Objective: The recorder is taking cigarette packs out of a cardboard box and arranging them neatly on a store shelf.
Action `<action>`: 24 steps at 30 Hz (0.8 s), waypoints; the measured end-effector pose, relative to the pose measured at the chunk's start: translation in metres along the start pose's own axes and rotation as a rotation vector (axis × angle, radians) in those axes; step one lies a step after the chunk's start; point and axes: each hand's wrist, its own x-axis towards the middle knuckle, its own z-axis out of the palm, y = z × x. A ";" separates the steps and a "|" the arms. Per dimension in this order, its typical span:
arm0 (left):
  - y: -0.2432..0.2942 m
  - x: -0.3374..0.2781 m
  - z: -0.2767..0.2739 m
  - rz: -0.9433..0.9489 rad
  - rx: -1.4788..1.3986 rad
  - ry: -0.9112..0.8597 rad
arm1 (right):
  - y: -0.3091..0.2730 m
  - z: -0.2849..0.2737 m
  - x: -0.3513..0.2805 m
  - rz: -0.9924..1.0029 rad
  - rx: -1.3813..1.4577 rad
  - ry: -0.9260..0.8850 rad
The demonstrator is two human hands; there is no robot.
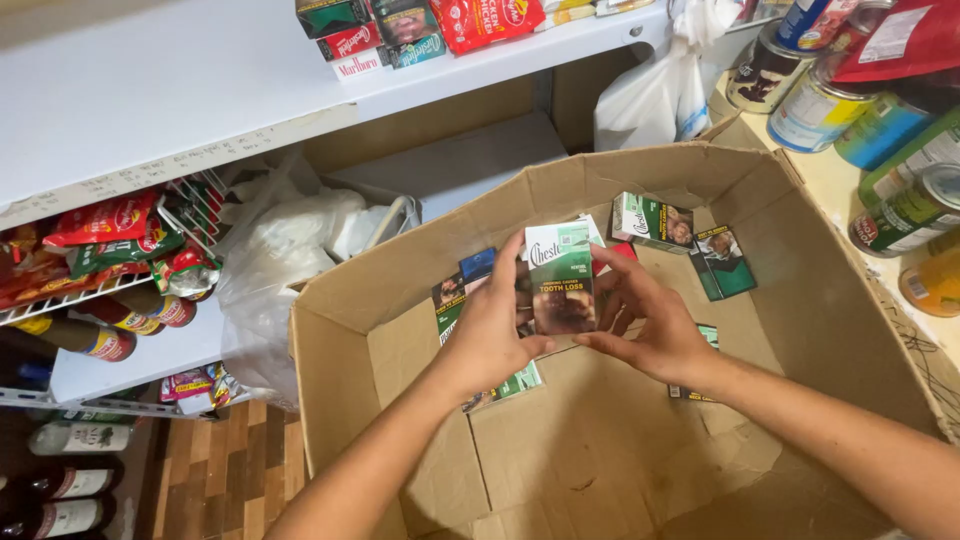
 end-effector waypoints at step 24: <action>0.066 -0.001 -0.057 0.025 0.238 0.206 | -0.074 -0.002 0.072 0.067 -0.125 -0.119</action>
